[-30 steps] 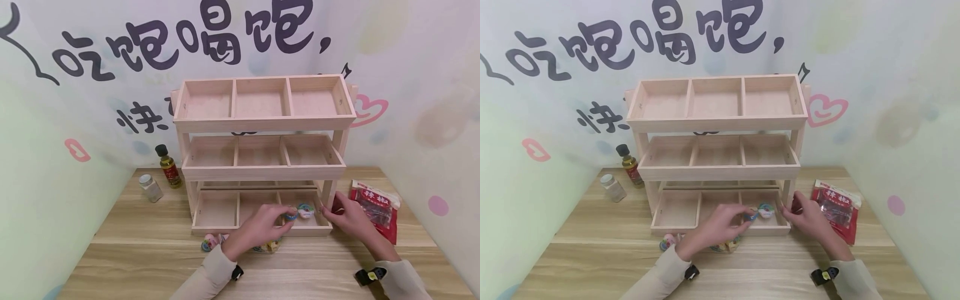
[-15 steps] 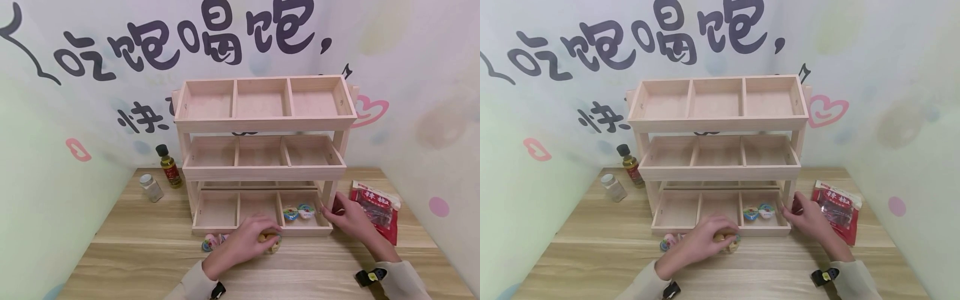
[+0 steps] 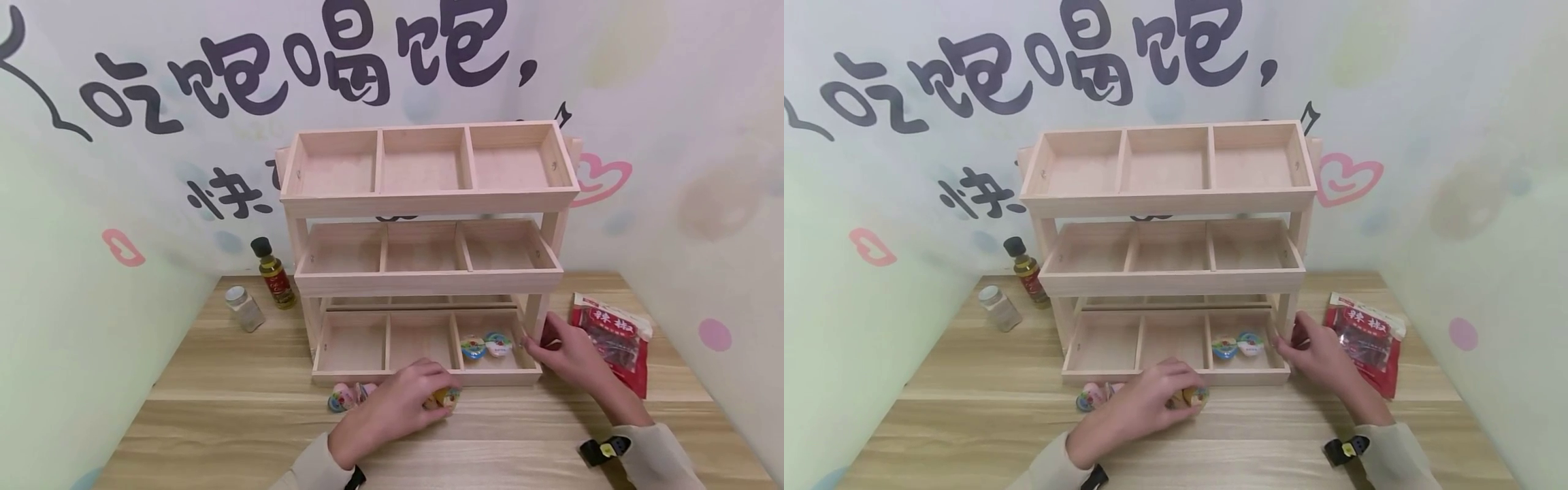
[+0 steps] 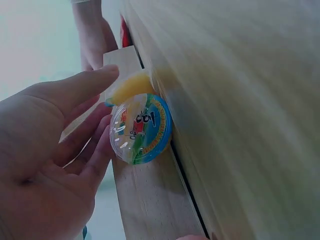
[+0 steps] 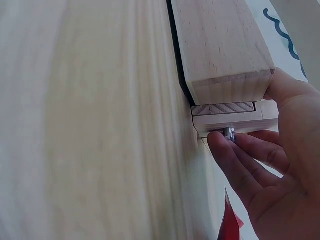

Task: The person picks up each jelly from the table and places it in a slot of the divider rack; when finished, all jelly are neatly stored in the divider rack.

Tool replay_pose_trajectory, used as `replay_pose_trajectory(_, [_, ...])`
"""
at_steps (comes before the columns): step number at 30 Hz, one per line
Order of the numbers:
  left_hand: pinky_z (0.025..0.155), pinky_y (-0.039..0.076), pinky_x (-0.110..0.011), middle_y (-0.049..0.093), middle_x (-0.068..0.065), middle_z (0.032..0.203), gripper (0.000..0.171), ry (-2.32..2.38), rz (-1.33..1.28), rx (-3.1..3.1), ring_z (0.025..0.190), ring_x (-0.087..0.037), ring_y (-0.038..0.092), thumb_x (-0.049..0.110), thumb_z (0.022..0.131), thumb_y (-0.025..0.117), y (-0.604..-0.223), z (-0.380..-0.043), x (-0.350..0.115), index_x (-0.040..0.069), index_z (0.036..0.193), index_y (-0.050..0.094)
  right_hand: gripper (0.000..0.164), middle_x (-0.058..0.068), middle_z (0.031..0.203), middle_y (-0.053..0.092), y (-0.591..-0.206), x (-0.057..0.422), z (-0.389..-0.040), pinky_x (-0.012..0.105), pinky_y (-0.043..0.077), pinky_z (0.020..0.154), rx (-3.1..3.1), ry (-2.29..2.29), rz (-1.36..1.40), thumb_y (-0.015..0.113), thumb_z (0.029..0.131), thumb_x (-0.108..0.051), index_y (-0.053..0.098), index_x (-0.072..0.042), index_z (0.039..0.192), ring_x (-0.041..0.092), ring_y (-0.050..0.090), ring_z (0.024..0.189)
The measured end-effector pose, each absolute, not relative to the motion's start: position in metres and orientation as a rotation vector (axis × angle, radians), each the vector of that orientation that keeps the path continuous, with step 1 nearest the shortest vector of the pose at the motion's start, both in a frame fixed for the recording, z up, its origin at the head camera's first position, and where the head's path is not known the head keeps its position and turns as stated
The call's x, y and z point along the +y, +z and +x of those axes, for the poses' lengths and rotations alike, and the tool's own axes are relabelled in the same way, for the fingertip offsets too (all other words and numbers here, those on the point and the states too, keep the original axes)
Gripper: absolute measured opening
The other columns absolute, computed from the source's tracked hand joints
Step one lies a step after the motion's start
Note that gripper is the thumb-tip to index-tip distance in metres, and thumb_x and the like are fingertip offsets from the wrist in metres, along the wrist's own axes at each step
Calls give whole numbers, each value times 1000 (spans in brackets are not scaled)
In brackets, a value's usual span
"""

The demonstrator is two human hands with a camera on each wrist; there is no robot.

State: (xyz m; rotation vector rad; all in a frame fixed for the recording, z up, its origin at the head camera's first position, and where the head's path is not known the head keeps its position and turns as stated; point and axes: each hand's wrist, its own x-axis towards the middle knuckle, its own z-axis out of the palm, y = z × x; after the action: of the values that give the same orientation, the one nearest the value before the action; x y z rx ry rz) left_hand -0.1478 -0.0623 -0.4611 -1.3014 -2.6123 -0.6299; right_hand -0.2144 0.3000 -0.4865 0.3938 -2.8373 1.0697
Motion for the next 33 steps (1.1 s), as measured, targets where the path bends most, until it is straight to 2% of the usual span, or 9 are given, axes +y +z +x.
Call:
replay_pose_trajectory(9, [99,54,-14,68,6,123,33,-560,-1374,-2625,115,-6,66,25,94,88,-462,-142,-60,22,124,76,58,12,106,76,-486,300,-215,22,61,66,-2837,1061,393,80,100,-31,55,-7,147,18,70,85])
replay_pose_trajectory(17, [107,54,-19,75,8,129,44,-490,-1402,-2667,124,-8,65,29,91,90,-462,-143,-62,19,132,75,58,12,107,76,-487,300,-216,22,61,66,-2839,1055,394,80,100,-31,55,-6,146,18,71,85])
replay_pose_trajectory(23, [106,54,-17,77,8,128,46,-464,-1407,-2665,122,-7,66,29,88,92,-461,-144,-63,19,130,75,58,12,107,76,-488,300,-216,22,61,66,-2841,1064,392,80,100,-30,55,-6,146,19,71,85])
replay_pose_trajectory(33, [107,54,-18,75,5,129,44,-619,-1409,-2635,122,-7,68,33,95,86,-459,-148,-63,17,134,73,57,12,106,76,-488,300,-216,22,61,66,-2841,1055,383,80,100,-31,56,-6,145,17,70,85])
